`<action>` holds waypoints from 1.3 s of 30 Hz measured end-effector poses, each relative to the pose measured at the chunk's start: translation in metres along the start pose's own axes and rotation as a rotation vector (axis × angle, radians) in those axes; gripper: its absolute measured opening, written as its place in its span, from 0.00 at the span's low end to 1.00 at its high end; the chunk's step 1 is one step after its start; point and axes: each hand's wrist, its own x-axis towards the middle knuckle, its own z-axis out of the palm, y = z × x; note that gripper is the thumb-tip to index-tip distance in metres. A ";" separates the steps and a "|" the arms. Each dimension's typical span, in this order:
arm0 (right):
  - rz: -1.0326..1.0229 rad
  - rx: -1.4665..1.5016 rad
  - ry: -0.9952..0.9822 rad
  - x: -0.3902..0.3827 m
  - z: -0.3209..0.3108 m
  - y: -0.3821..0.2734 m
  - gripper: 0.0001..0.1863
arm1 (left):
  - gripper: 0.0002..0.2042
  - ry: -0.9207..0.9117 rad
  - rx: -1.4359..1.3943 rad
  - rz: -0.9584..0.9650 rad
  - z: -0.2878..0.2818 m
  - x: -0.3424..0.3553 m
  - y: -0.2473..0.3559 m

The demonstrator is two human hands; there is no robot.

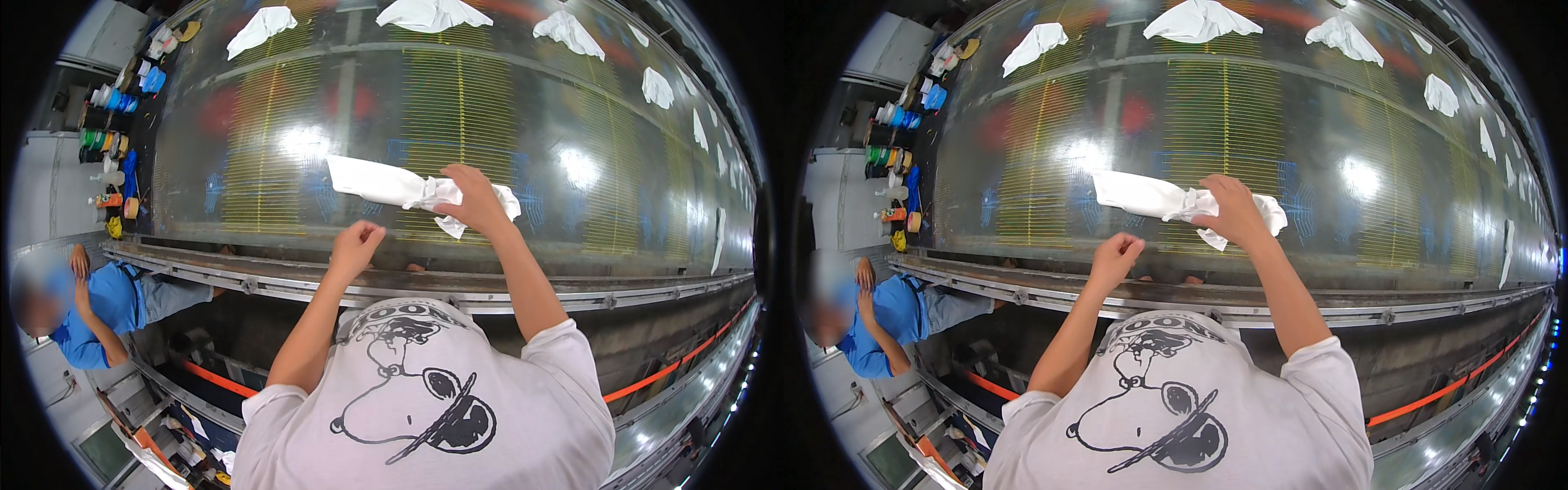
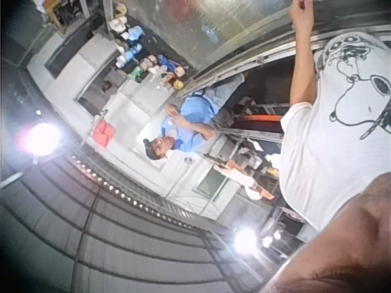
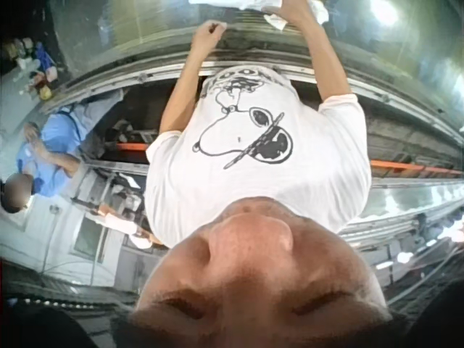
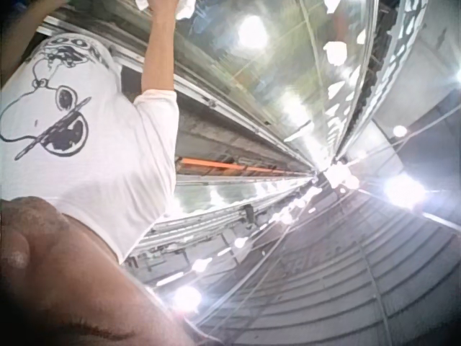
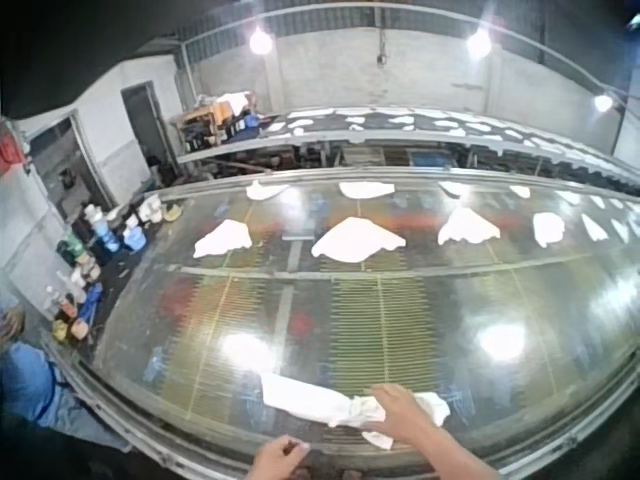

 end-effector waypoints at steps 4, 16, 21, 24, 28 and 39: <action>0.004 -0.210 -0.215 0.005 0.013 0.012 0.35 | 0.16 -0.028 -0.310 -0.233 -0.017 -0.043 -0.033; 0.113 0.371 -0.516 -0.013 -0.058 -0.152 0.21 | 0.37 -0.478 -1.416 -0.178 -0.014 -0.061 0.047; 0.460 1.202 -0.771 -0.070 -0.054 -0.146 0.26 | 0.24 -0.193 -1.547 0.031 -0.029 -0.060 0.085; 0.586 1.132 -0.806 -0.114 -0.038 -0.125 0.36 | 0.21 -0.224 -1.485 0.069 -0.043 -0.058 0.088; 0.612 1.290 -0.638 -0.153 -0.019 -0.115 0.37 | 0.22 -0.218 -1.604 0.154 -0.054 -0.049 0.096; -0.036 0.984 1.232 -0.167 -0.301 -0.127 0.26 | 0.27 -0.432 -0.912 -0.155 0.007 -0.048 0.057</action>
